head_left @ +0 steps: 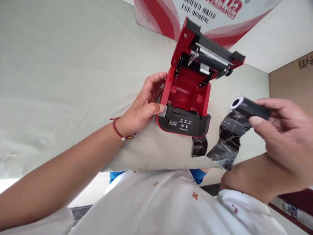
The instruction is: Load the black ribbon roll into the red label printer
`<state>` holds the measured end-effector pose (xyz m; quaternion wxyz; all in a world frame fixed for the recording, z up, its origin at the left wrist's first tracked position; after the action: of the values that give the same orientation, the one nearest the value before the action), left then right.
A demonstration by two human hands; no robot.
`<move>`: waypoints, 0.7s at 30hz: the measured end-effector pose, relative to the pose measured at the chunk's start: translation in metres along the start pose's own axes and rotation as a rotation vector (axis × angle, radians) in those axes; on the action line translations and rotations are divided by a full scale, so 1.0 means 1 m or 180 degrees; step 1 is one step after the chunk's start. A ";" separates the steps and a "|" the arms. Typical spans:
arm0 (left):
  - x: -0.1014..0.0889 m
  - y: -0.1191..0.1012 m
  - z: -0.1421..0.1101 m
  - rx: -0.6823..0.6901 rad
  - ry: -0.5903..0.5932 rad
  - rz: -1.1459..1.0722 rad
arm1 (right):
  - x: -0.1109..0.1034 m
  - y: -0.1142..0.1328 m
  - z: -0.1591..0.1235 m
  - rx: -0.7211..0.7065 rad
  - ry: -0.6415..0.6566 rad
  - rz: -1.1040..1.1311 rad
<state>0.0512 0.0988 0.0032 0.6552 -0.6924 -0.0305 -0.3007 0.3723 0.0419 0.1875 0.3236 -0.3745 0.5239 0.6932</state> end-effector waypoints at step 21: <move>-0.001 -0.004 0.006 0.0330 -0.0028 0.0282 | 0.112 -0.020 0.003 -0.1197 0.0273 0.0249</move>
<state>0.0502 0.1050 0.0067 0.7027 -0.6595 -0.0182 -0.2664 0.3311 0.0559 0.0823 0.1981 -0.4370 0.4127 0.7743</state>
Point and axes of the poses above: each hand's wrist, its own z-axis towards the middle knuckle, its own x-axis out of the palm, y = z × x, the point moved 8 cm from there along z, towards the middle knuckle, and after that the axes turned 10 degrees about -x, right-handed, at the moved point
